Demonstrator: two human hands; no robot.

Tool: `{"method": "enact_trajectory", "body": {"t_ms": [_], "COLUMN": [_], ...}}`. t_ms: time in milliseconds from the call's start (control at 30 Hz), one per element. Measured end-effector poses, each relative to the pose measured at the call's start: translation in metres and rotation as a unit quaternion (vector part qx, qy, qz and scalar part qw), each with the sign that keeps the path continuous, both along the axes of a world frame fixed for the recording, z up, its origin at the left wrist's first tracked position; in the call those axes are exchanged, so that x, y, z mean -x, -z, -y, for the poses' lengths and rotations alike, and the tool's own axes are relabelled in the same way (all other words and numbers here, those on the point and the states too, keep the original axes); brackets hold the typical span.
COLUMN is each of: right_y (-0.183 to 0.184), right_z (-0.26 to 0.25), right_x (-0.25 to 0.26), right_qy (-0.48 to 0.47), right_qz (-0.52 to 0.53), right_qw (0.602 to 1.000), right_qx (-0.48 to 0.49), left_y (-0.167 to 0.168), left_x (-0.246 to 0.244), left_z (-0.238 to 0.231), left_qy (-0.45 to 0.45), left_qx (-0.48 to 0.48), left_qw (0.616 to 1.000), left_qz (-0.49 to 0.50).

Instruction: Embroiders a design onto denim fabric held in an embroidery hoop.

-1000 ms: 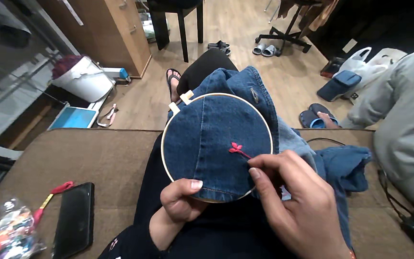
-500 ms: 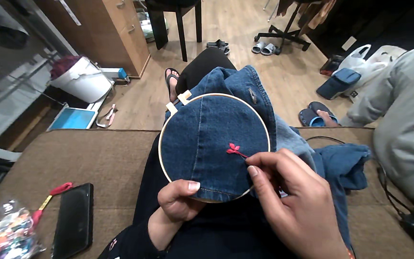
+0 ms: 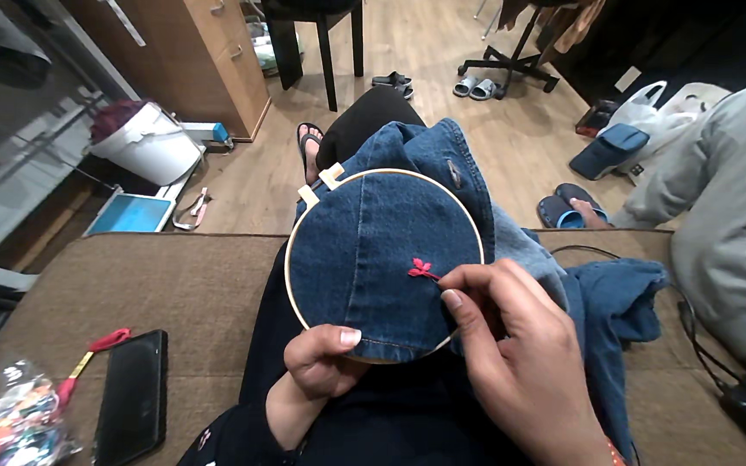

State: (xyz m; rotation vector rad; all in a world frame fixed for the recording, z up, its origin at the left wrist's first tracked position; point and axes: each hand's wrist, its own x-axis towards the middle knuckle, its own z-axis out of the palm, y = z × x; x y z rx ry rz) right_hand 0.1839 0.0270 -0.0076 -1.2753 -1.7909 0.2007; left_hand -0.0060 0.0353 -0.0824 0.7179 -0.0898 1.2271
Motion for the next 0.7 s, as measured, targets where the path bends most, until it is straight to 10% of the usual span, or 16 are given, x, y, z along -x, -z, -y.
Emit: {"method": "enact_trajectory", "body": {"t_ms": [700], "right_y": [0.0011], "right_z": [0.0008], "right_x": [-0.0056], "right_qy": [-0.041], "right_qz": [-0.110], "right_qw": [0.993], "right_qx": [-0.005], "left_y": [-0.0024], "left_x": [0.0090], "left_z": [0.0041], "left_qy": [0.043], "left_qx": [-0.035], "left_qw": [0.997], "left_qz": [-0.045]}}
